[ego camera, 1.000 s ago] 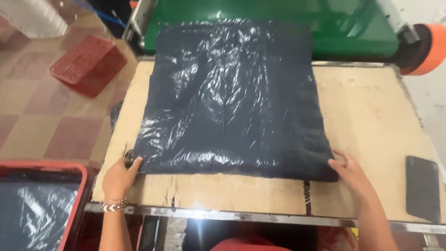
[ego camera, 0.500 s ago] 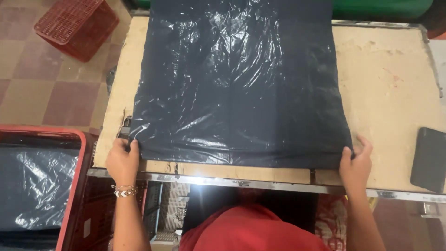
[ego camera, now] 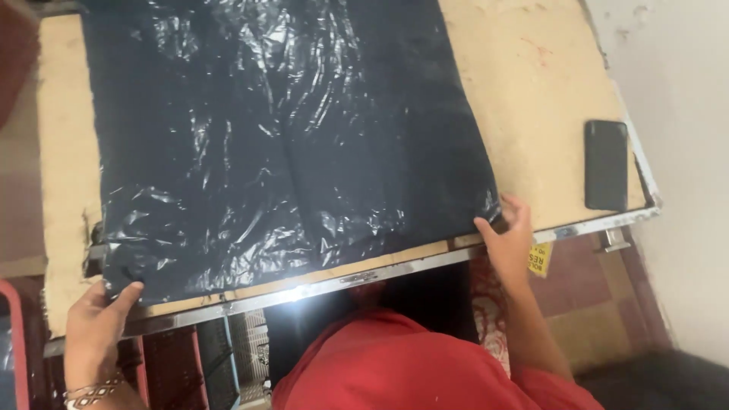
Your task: Folding large black plastic bags and stacking them into a red plastic crate at the end of a production line.
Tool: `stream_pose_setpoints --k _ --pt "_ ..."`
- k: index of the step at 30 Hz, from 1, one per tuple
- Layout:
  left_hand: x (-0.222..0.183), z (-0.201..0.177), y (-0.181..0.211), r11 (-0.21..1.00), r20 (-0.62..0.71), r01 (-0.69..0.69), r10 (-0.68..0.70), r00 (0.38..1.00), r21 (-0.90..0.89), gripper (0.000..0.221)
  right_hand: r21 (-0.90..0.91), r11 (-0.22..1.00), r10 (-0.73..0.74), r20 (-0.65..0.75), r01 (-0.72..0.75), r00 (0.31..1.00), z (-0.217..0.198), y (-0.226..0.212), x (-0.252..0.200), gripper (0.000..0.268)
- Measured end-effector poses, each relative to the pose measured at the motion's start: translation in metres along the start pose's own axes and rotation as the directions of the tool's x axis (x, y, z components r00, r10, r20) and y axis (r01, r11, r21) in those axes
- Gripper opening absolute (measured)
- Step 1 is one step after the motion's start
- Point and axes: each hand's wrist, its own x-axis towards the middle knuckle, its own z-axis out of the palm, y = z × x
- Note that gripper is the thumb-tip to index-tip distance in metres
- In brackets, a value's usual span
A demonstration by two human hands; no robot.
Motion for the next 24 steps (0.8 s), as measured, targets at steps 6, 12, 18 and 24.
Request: stream_pose_setpoints --k 6,12,18,24 --pt "0.013 -0.002 -0.039 0.993 -0.034 -0.108 0.106 0.994 -0.054 0.036 0.193 0.971 -0.122 -0.108 0.141 0.987 -0.005 0.012 0.013 0.042" --pt "-0.002 0.006 -0.024 0.971 -0.02 -0.157 0.156 0.988 -0.178 0.031 0.202 0.898 -0.371 -0.128 0.39 0.92 -0.002 0.016 0.014 0.048" --pt "-0.014 0.009 -0.021 0.961 -0.146 -0.229 0.207 0.967 -0.153 0.028 -0.085 0.828 -0.56 -0.097 0.554 0.823 -0.013 0.014 0.007 0.04" --pt "0.004 0.019 -0.062 0.955 -0.173 -0.269 0.245 0.954 -0.128 0.013 -0.483 0.657 -0.672 -0.028 0.579 0.74 0.008 0.096 0.033 0.04"
